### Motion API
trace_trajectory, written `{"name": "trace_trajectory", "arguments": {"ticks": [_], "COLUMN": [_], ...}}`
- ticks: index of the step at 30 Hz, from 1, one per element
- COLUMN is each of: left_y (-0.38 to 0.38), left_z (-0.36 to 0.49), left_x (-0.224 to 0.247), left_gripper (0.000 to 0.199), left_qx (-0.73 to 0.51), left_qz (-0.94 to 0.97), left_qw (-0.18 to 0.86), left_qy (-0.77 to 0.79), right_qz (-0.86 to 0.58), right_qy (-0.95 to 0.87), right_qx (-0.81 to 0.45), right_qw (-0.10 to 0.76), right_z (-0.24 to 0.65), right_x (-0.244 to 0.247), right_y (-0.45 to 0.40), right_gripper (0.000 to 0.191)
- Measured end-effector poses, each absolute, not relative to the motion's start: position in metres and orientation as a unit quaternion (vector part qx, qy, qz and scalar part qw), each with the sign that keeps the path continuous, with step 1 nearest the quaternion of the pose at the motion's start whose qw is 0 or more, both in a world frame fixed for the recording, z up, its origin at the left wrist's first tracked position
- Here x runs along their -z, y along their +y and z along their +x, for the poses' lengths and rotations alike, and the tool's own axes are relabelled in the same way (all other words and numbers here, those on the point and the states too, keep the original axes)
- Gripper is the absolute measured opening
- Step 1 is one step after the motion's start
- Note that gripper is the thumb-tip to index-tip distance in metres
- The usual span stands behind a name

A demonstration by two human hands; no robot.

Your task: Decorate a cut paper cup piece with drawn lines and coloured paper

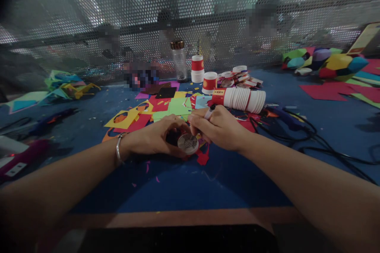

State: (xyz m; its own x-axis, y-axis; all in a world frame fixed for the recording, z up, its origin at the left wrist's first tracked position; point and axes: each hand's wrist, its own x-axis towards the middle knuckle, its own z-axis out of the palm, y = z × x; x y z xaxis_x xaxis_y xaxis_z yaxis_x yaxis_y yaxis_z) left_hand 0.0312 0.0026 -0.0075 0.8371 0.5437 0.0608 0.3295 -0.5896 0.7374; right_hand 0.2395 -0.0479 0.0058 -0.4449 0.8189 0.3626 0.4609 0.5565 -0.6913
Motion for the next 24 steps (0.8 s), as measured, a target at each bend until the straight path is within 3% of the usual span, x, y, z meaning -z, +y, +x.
{"name": "trace_trajectory", "arguments": {"ticks": [14,24], "left_y": [0.0037,0.004], "left_z": [0.0316,0.0311], "left_x": [0.0098,0.0115], "left_gripper": [0.041,0.036], "left_qx": [-0.148,-0.147], "left_qz": [0.898,0.891], "left_qw": [0.332,0.365], "left_qy": [0.246,0.225], "right_qz": [-0.371,-0.364], "right_qy": [-0.819,-0.814], "right_qx": [-0.259,-0.275], "right_qw": [0.354,0.359], "right_z": [0.235,0.2317], "right_x": [-0.0009,0.0004], "right_y": [-0.0503,-0.0522], "right_gripper": [0.038,0.041]}}
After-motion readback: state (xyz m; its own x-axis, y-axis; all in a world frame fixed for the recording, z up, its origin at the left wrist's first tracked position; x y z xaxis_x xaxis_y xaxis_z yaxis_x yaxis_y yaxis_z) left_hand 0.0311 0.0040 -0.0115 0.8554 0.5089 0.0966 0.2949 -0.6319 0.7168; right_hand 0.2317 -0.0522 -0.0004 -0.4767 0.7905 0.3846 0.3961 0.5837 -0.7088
